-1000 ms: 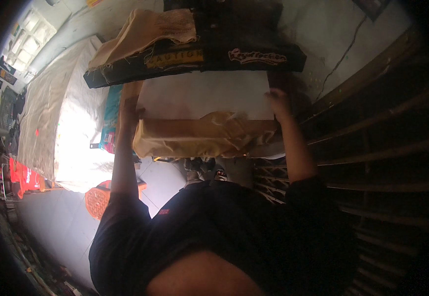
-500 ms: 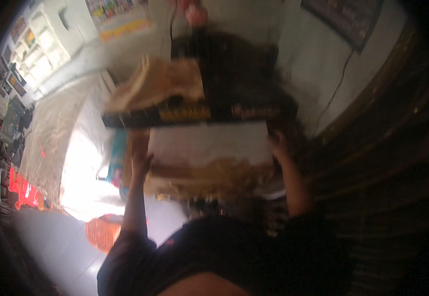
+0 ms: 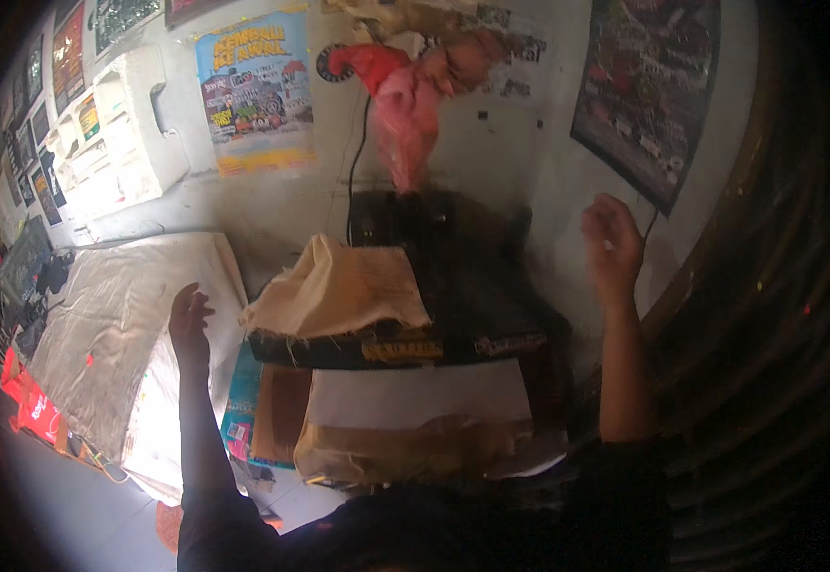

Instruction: The person prepares a t-shirt for screen printing by placing it on a heat press, then retrieves a screen printing frame and uses a squeegee to spread ink across the screen. The t-shirt is handled and positioned multiple times before the final printing step.

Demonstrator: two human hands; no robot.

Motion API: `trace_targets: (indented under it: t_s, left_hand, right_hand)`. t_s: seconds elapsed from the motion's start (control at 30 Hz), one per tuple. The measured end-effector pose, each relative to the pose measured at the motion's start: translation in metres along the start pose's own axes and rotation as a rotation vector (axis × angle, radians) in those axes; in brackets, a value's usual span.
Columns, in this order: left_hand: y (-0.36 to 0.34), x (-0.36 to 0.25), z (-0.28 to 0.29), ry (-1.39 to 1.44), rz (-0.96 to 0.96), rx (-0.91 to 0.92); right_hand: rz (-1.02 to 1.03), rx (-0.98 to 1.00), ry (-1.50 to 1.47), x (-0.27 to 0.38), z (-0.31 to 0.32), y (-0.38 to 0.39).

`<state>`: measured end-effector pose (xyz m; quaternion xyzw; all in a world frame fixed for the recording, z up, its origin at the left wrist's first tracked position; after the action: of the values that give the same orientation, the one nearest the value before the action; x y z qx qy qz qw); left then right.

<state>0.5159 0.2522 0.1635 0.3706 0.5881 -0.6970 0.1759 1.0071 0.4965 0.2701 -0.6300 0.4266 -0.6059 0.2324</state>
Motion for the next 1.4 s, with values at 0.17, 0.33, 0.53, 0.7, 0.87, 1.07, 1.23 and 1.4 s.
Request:
trace_targets:
  t_s: [0.17, 0.33, 0.53, 0.7, 0.87, 1.07, 1.23, 1.4]
  left_hand:
    - [-0.017, -0.059, -0.050, 0.258, 0.029, 0.226]
    - [-0.053, -0.052, -0.077, 0.255, -0.033, 0.324]
    - [-0.077, -0.008, -0.142, 0.240, 0.019, 0.614]
    - [-0.061, 0.020, -0.185, 0.365, -0.315, 0.930]
    - [-0.028, 0.027, -0.192, 0.242, -0.556, 0.847]
    - [-0.021, 0.051, -0.208, 0.330, -0.356, 1.107]
    - [-0.036, 0.064, -0.206, 0.566, -0.347, 1.053]
    - [-0.053, 0.072, -0.203, 0.783, -0.306, 0.959]
  right_hand:
    - [0.532, 0.366, 0.166, 0.100, -0.095, -0.026]
    - [0.799, 0.602, 0.082, 0.179, -0.186, -0.032]
    - [0.942, 0.780, 0.420, 0.174, -0.313, -0.011]
    - [0.750, 0.804, 0.958, 0.123, -0.438, -0.053]
    - [0.547, 0.515, 1.205, 0.083, -0.484, -0.131]
    - [0.355, 0.364, 1.247, 0.046, -0.489, -0.173]
    - [0.193, 0.256, 1.182, 0.020, -0.489, -0.207]
    - [0.275, 0.161, 1.084, -0.002, -0.509, -0.241]
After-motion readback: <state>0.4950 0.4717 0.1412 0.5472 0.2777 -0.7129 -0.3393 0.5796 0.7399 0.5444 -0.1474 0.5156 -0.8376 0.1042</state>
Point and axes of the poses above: each hand's wrist, its own y-axis away from the middle knuckle, its own z-axis out of the back of the hand, x = y × z, the point moved 5 cm from there along -y, towards the middle knuckle, and after that the axes turned 12 degrees about -x, right-handed, at the moved point
